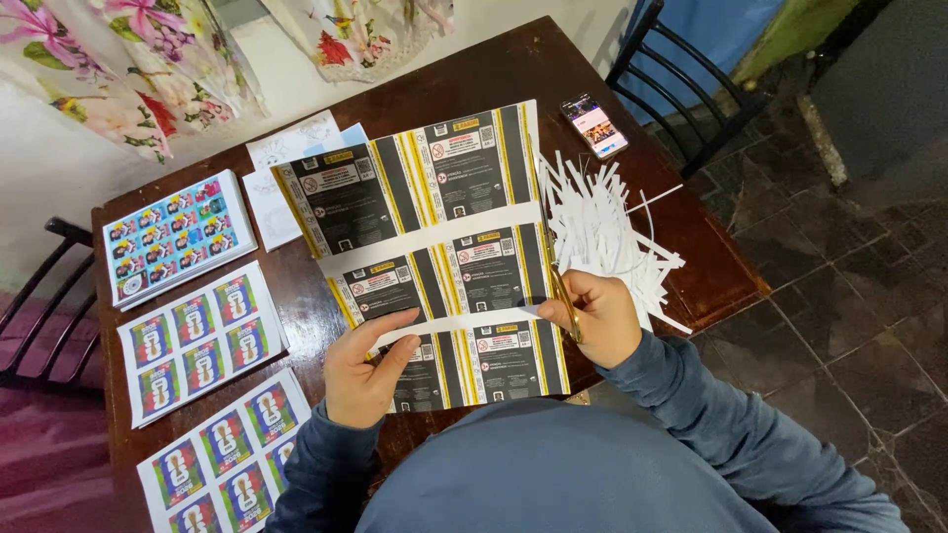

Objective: Manually cutting out printed stickers from sheets of paper using a pair of scissors on a wooden table.

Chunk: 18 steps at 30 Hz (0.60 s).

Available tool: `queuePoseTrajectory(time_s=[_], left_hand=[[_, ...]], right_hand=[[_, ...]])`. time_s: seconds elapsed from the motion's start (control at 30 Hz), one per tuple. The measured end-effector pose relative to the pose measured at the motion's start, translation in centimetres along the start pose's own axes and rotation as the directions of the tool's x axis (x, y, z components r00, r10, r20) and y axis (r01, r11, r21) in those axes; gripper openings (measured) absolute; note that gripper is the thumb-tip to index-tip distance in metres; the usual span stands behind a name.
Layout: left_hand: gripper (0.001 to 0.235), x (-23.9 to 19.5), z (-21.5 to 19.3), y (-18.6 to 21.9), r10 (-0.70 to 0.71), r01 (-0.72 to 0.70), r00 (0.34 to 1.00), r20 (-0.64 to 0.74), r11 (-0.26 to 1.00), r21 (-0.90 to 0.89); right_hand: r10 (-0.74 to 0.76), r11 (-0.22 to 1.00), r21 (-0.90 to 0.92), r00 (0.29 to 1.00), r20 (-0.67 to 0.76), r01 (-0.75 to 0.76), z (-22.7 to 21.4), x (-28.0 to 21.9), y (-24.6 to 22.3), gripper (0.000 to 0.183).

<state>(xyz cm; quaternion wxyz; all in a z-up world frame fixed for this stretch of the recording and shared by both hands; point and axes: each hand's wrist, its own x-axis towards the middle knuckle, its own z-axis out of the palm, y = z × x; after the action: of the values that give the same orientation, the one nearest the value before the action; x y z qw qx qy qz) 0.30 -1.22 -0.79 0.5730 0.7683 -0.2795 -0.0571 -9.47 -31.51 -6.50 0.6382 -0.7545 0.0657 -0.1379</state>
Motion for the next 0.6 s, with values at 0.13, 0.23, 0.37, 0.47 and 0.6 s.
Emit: queuePoseTrajectory(time_s=[0.13, 0.23, 0.37, 0.47, 0.6], left_hand=[[0.029, 0.3, 0.4, 0.1, 0.031, -0.031, 1.000, -0.002, 0.999, 0.009], [0.027, 0.6, 0.8, -0.1, 0.050, -0.050, 0.999, 0.002, 0.998, 0.027], [0.027, 1.2, 1.8, -0.7, 0.046, -0.044, 0.996, 0.075, 0.999, -0.024], [0.028, 2.0, 2.8, -1.2, 0.050, -0.044, 0.993, 0.108, 0.997, -0.060], [0.028, 3.2, 4.5, -1.5, 0.019, -0.014, 0.991, 0.136, 0.999, -0.036]], right_hand=[[-0.019, 1.000, 0.024, 1.000, 0.007, 0.018, -0.3, 0.2, 0.8, 0.031], [-0.007, 0.999, 0.048, 1.000, 0.011, 0.007, -0.9, 0.4, 1.3, 0.033], [0.012, 0.986, 0.167, 1.000, 0.011, -0.014, -1.8, 0.6, 1.0, 0.037], [0.018, 0.985, 0.171, 1.000, -0.013, -0.016, -2.9, 0.4, 1.8, 0.040], [0.039, 0.997, 0.070, 0.995, -0.090, -0.033, -4.0, 0.2, 1.6, 0.039]])
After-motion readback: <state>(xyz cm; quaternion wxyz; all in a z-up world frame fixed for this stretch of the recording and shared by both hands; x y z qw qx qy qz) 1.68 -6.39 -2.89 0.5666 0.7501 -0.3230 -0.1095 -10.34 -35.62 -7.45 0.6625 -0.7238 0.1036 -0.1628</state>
